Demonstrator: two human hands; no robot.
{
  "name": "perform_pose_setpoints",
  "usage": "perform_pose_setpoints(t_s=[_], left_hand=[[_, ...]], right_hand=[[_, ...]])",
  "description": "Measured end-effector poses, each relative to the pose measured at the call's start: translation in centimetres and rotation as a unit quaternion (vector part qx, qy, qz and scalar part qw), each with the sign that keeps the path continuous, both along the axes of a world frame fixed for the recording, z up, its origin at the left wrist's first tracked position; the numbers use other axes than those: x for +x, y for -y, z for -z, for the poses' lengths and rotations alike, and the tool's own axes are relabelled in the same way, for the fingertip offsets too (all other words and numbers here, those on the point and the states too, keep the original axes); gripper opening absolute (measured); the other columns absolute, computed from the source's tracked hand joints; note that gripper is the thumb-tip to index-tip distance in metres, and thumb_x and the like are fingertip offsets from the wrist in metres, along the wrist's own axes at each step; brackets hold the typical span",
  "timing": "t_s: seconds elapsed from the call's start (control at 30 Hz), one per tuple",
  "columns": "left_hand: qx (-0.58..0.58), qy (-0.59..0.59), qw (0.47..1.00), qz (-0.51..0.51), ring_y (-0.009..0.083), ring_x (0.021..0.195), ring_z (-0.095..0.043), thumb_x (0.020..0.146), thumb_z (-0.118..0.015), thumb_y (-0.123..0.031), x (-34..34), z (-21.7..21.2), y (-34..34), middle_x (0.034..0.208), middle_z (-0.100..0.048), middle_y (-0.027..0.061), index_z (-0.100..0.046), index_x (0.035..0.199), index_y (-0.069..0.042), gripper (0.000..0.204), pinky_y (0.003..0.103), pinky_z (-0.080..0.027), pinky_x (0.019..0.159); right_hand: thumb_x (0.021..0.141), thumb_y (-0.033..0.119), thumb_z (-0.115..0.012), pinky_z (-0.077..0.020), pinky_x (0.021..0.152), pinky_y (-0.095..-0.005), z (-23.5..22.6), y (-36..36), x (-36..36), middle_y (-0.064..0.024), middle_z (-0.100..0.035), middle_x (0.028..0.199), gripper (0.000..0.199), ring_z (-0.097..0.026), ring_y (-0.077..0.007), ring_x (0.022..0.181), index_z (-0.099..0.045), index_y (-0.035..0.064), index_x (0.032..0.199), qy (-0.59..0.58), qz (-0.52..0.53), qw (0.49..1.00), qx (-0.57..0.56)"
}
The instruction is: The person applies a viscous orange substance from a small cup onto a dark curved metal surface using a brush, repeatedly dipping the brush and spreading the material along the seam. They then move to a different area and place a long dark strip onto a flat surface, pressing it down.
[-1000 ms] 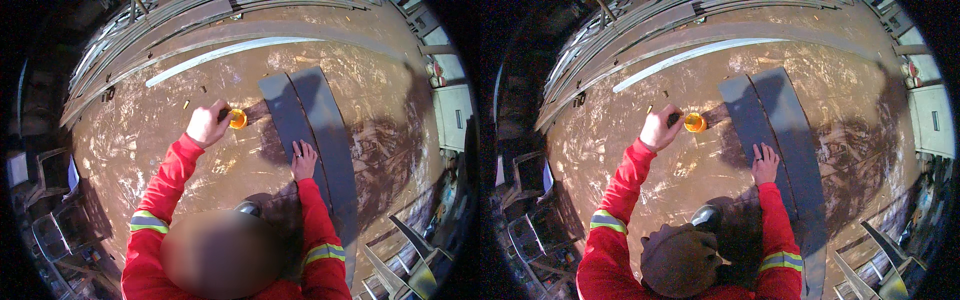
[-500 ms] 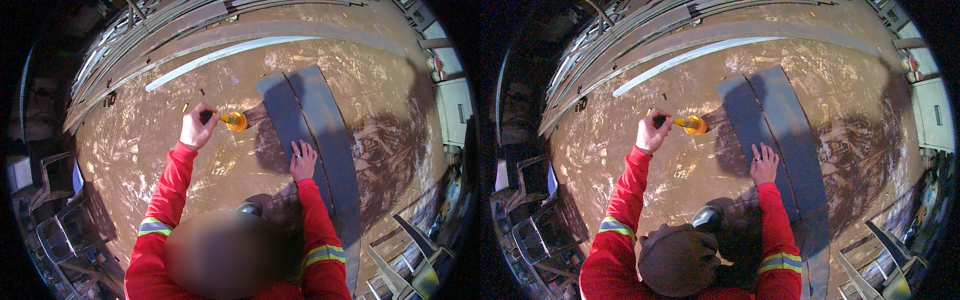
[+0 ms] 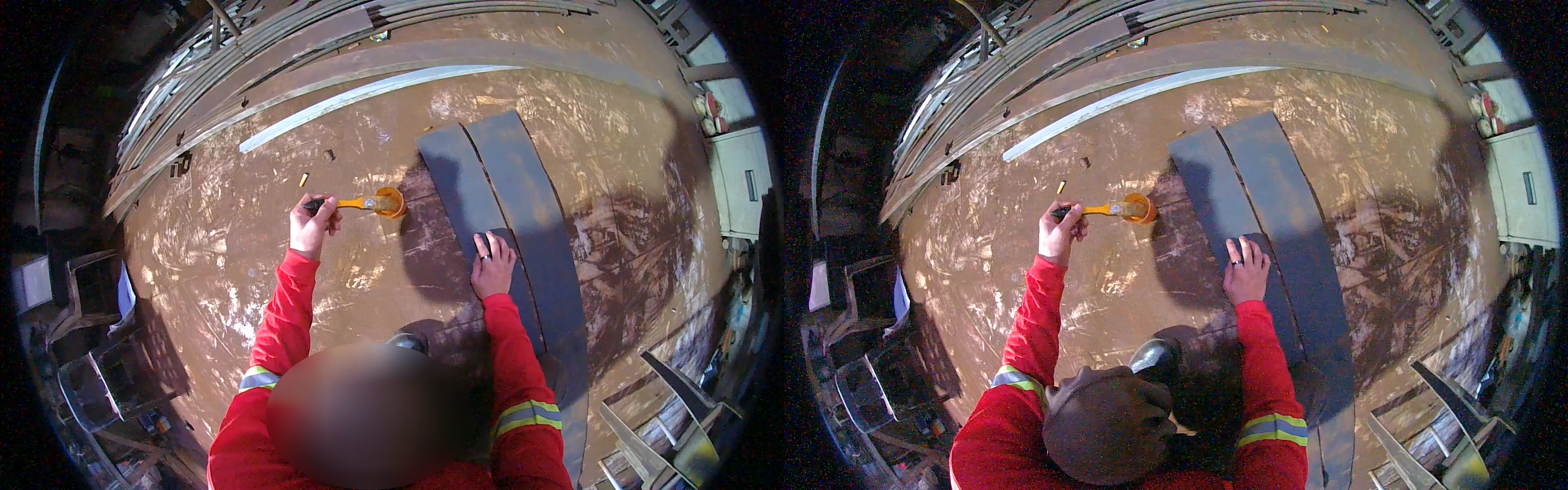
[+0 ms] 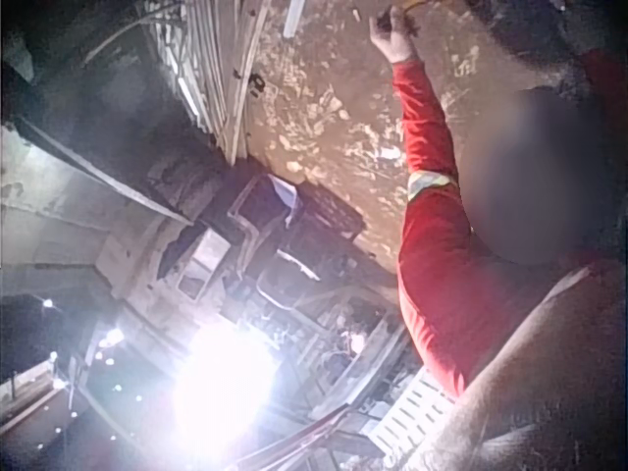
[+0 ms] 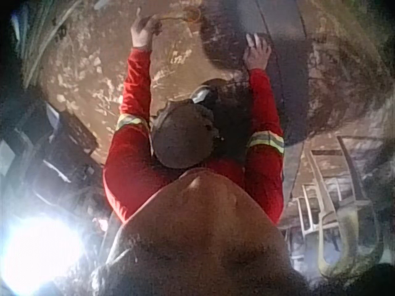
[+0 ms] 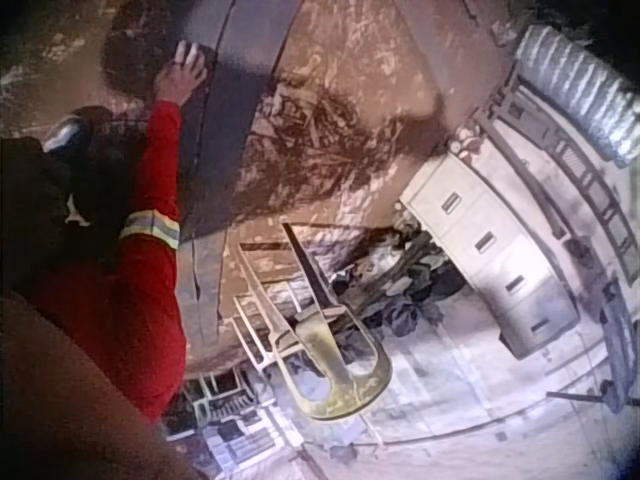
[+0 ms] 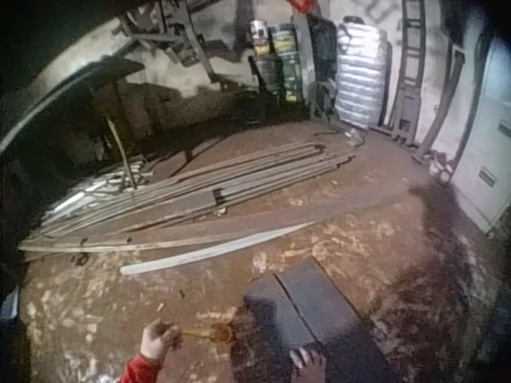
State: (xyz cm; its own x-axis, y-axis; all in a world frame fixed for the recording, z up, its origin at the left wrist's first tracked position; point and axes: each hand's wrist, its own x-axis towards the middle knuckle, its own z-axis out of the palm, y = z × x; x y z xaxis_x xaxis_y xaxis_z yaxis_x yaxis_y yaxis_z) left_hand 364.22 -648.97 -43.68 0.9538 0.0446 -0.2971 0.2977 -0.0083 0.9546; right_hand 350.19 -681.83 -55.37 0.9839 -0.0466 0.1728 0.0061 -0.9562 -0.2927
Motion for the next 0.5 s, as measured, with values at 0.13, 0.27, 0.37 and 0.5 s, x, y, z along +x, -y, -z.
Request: perform_pose_setpoints(t_s=[0.13, 0.27, 0.37, 0.5], left_hand=[[-0.087, -0.038, 0.994, -0.045, 0.0134, 0.051, -0.054, 0.087, -0.06, -0.014, -0.7, 1.0, -1.3, 0.067, -0.059, 0.0083, -0.054, 0.09, -0.003, 0.013, 0.024, -0.041, 0.044], [-0.17, -0.083, 0.978, -0.086, 0.0145, 0.055, -0.053, 0.089, -0.054, -0.013, -1.9, 2.2, -2.4, 0.07, -0.056, 0.0065, -0.053, 0.091, -0.005, 0.008, 0.026, -0.042, 0.048], [-0.261, -0.1, 0.952, -0.128, 0.0146, 0.061, -0.053, 0.09, -0.054, -0.015, -3.0, 3.3, -2.9, 0.072, -0.057, 0.0059, -0.055, 0.095, -0.007, 0.01, 0.025, -0.043, 0.054], [-0.355, -0.042, 0.931, -0.071, 0.0159, 0.071, -0.056, 0.09, -0.055, -0.018, -3.5, 3.6, -4.1, 0.084, -0.059, 0.0072, -0.056, 0.101, -0.009, 0.015, 0.027, -0.046, 0.06]], right_hand=[[0.076, 0.015, -0.058, -0.0296, 0.098, -0.0453, -0.1, -0.1, 0.0, -0.0076, -0.046, 0.129, 0.052, -0.041, -0.0273, 0.118, -0.048, 0.0184, 0.127, -0.01, 0.0, 1.0, -0.005], [0.078, 0.016, -0.056, -0.0298, 0.098, -0.0451, 0.0, -0.3, -0.1, -0.008, -0.047, 0.128, 0.047, -0.043, -0.0277, 0.117, -0.051, 0.0172, 0.125, -0.001, 0.009, 1.0, -0.001], [0.08, 0.016, -0.054, -0.0299, 0.098, -0.0451, 0.2, -0.3, 0.0, -0.0084, -0.048, 0.126, 0.044, -0.043, -0.028, 0.116, -0.052, 0.0167, 0.123, 0.016, 0.005, 1.0, -0.001], [0.08, 0.017, -0.055, -0.0303, 0.098, -0.0452, 0.2, -0.2, 0.0, -0.0095, -0.048, 0.126, 0.044, -0.043, -0.0281, 0.117, -0.052, 0.0171, 0.124, 0.016, 0.003, 1.0, 0.007]])
